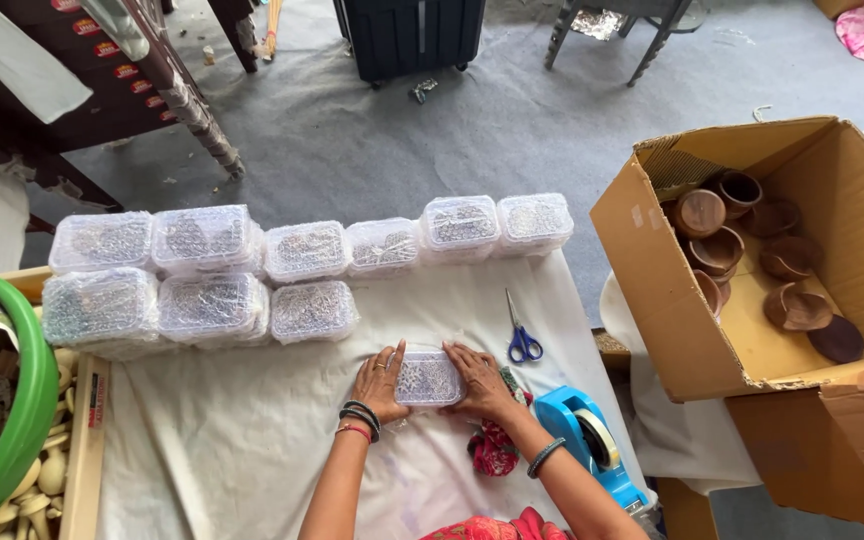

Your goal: The person places a small decorative item into a clear plastic container and closes the lid. They then wrap the container in bubble wrap and secure it with clear packing tape, repeating the process for multiple items.

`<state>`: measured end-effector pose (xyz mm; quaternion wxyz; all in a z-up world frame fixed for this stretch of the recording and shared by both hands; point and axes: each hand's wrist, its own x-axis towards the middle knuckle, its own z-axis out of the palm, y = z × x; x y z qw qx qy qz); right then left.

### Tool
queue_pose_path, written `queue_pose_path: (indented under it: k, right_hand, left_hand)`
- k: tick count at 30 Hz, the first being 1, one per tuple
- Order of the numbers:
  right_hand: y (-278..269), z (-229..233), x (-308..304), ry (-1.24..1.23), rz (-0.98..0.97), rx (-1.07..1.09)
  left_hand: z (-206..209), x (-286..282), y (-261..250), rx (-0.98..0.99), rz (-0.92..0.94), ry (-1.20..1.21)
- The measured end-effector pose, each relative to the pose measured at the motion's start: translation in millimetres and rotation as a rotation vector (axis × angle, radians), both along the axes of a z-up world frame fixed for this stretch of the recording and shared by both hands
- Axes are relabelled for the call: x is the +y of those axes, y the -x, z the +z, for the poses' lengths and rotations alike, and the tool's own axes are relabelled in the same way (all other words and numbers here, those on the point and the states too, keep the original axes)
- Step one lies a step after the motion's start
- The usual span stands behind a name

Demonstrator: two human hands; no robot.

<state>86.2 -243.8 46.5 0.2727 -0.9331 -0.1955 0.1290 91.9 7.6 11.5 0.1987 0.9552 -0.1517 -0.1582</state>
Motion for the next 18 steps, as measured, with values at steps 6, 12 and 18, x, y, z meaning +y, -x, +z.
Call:
queue_pose_path:
  k: [6, 12, 18]
  right_hand:
    - [0, -13, -10, -0.039, 0.01, 0.015]
    - [0, -35, -34, -0.323, -0.16, 0.398]
    - [-13, -25, -26, -0.603, -0.622, 0.978]
  left_hand:
    - [10, -3, 1, 0.046, 0.063, 0.004]
    - [-18, 30, 3, 0.601, 0.118, 0.57]
    - [-60, 19, 4, 0.969, 0.637, 0.826]
